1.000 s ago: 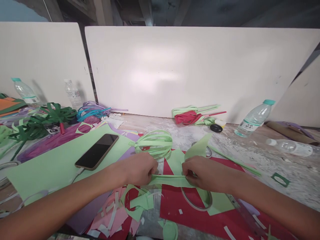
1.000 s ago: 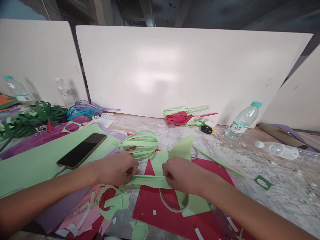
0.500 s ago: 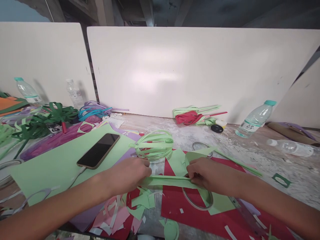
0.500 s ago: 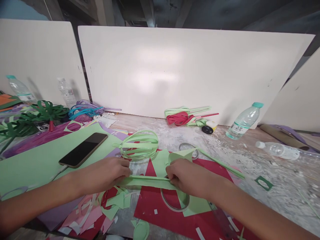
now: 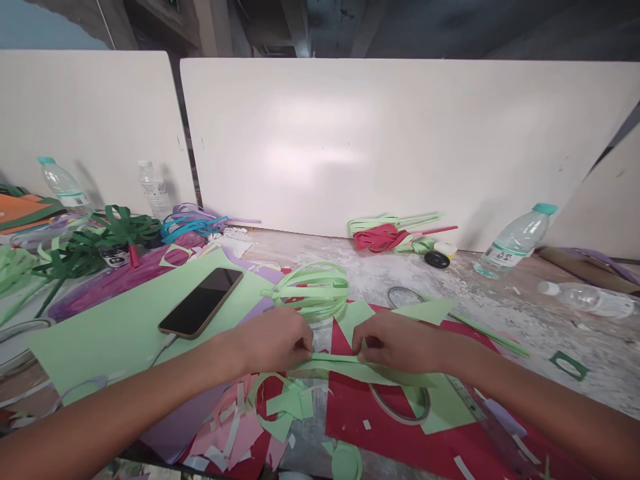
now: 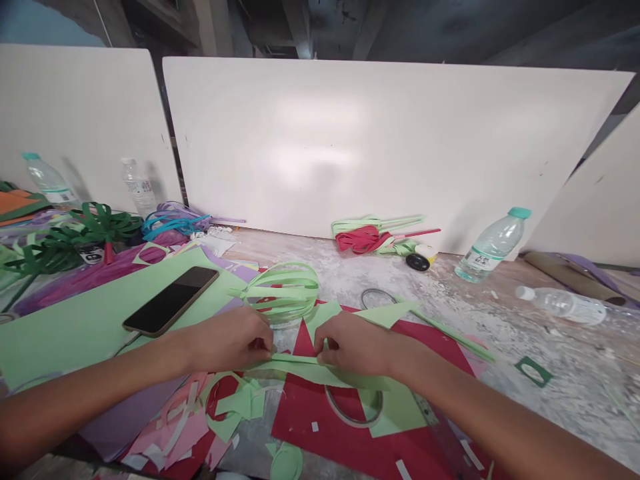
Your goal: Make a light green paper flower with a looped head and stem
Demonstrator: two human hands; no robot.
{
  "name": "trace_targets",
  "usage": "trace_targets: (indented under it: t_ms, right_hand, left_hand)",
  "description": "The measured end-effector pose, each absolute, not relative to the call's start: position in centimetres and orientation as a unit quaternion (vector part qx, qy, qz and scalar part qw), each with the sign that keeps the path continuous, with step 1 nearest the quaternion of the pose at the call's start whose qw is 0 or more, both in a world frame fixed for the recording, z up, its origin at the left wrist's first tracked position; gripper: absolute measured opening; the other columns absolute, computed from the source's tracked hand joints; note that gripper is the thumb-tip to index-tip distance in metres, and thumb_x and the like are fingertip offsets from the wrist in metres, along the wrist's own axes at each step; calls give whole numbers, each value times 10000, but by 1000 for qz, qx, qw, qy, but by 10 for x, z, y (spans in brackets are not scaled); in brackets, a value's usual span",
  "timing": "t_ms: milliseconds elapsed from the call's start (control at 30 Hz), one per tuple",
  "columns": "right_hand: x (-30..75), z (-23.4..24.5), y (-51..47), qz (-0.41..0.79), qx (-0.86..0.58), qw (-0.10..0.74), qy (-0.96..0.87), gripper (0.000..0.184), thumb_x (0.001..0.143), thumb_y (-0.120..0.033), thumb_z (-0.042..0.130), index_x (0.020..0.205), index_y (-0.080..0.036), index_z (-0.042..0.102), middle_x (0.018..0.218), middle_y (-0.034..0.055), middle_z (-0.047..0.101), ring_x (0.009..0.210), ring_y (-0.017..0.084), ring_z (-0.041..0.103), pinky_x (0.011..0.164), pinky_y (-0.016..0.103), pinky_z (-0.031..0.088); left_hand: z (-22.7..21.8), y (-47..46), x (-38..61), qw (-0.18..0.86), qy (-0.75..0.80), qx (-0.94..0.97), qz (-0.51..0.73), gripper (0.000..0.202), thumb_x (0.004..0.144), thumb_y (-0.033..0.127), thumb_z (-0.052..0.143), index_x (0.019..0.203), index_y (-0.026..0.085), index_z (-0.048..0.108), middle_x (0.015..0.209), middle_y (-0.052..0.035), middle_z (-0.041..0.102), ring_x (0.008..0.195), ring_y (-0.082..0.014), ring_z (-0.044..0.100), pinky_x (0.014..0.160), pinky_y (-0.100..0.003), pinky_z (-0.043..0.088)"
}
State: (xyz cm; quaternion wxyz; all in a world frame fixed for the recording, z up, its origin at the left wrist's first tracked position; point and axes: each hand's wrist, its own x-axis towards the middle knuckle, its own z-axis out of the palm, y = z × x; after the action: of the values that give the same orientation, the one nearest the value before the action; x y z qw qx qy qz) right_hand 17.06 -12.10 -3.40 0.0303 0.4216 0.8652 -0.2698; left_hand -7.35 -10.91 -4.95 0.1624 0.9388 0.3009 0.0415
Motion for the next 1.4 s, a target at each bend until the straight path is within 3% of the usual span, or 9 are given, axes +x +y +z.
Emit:
trace_targets:
  t_ms: [133,267,633,800,1033,1400]
  right_hand:
    - [166,-38,-119,-263,414,45,871,105,731,-157,469,651,-181,533,595,-33,486,520,85,362,474,223,250]
    - [164,-41,-120,-254,420,44,870,97,746,-178,490,660,-180,534,611,-21,489,537,95,384,495,235,262]
    - [160,-36,-141,-174,455,6,873,135,784,-183,486,676,-216,561,652,47,550,623,172,487,543,284,292]
    - [164,-37,-144,-168,457,13,874,126,748,-119,471,682,-196,545,684,32,558,614,143,458,542,269,283]
    - [166,-38,-145,-198,466,28,862,129,744,-119,462,704,-172,573,682,19,587,573,105,445,509,232,266]
    - [164,-36,-146,-224,460,10,859,93,785,-196,505,715,-178,563,661,2,575,562,105,453,486,233,255]
  left_hand:
    - [-50,-103,-63,190,327,926,2,163,706,165,547,775,212,686,735,-3,700,628,-146,598,528,-229,363]
    - [-44,-100,-54,213,335,917,-27,190,685,199,557,828,211,682,736,2,697,605,-143,591,496,-223,364]
    - [-43,-107,-47,174,333,925,-50,184,632,98,505,715,205,631,678,-1,664,538,-136,537,447,-232,308]
    - [-42,-120,-46,119,344,931,-39,182,617,60,510,683,195,613,695,-25,661,589,-165,564,467,-249,289]
    - [-43,-130,-49,29,305,951,-35,119,741,86,511,700,181,571,731,-45,645,633,-200,610,472,-283,269]
    - [-40,-130,-77,52,322,945,-23,184,696,20,508,610,182,521,635,-24,589,601,-178,562,501,-288,288]
